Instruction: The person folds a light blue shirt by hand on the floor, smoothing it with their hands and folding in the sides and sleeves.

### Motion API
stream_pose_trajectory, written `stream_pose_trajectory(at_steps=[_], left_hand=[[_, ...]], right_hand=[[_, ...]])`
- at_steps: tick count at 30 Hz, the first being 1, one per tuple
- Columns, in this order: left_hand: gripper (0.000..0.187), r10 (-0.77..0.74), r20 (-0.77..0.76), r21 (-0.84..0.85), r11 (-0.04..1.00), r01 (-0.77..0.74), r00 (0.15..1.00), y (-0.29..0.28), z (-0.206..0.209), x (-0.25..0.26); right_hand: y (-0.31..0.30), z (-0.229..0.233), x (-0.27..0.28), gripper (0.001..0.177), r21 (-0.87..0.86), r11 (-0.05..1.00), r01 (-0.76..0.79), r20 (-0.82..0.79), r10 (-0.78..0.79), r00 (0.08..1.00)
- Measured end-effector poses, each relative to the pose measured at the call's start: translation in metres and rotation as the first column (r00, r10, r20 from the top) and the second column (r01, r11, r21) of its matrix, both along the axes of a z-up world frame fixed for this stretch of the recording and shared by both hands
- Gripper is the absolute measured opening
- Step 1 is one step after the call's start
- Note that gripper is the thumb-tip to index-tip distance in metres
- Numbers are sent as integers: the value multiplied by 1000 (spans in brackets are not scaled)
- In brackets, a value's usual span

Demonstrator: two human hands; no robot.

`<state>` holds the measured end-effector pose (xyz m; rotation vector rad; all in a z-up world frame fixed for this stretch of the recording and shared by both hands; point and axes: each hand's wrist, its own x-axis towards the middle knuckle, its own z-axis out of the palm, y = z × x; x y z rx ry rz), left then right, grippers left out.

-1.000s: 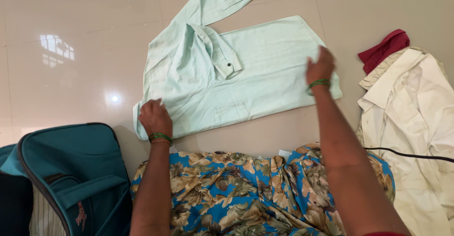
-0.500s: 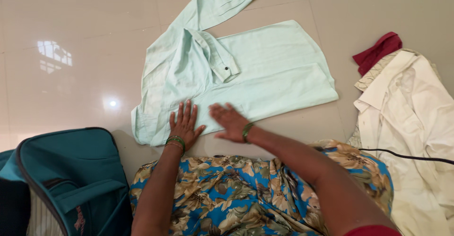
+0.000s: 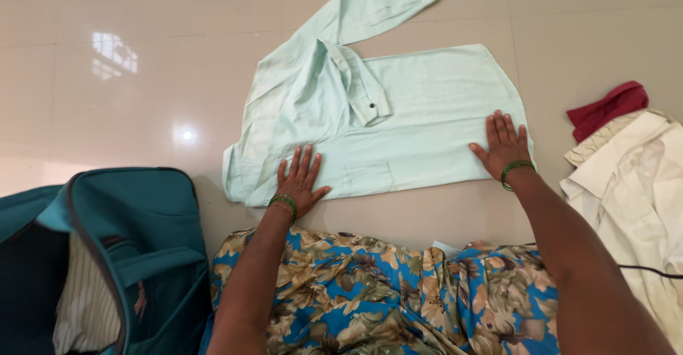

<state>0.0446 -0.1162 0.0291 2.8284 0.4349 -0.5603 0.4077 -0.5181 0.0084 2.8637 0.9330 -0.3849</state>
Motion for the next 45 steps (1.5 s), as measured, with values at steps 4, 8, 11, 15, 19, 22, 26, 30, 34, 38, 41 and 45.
stream_pose_trajectory(at_steps=[4, 8, 11, 15, 19, 22, 26, 30, 34, 38, 41, 45], left_hand=[[90, 16, 55, 1, 1000, -16, 998, -1, -5, -4], [91, 15, 71, 18, 1000, -17, 997, 3, -12, -10], [92, 31, 69, 51, 998, -35, 997, 14, -10, -15], [89, 164, -26, 98, 982, -161, 986, 38, 0, -31], [89, 363, -105, 101, 930, -353, 926, 47, 5, -31], [89, 595, 60, 158, 787, -596, 801, 63, -10, -40], [80, 846, 355, -199, 485, -852, 398, 94, -42, -52], [53, 862, 322, -255, 477, -841, 391, 91, -43, -75], [44, 843, 201, -203, 534, -821, 499, 79, -21, -76], [46, 721, 325, -23, 653, -757, 612, 77, -28, -77], [44, 739, 250, -40, 654, -756, 626, 77, -29, -77], [45, 801, 140, -78, 594, -800, 581, 76, -21, -73]], right_hand=[[45, -14, -18, 98, 71, 997, 20, 31, -22, 999], [100, -16, -80, 106, 123, 991, -51, -95, 63, 993], [113, -15, -125, 108, -133, 985, -111, -178, 86, 980], [110, -2, -129, 106, -152, 982, -110, -296, 61, 953], [117, 3, -124, 109, -177, 979, -100, -343, 34, 939], [117, 1, -122, 111, -214, 972, -95, -361, 11, 932], [116, -2, -119, 114, -220, 971, -91, -378, 1, 926], [114, -3, -120, 114, -199, 976, -94, -381, 11, 924], [117, 0, -118, 115, -209, 973, -95, -377, 9, 926], [108, -13, -99, 112, -191, 972, -137, -343, 64, 937], [69, -24, -39, 73, 392, 920, -22, -350, 171, 921], [-9, -23, 21, 41, 667, 646, 370, -287, -236, 929]])
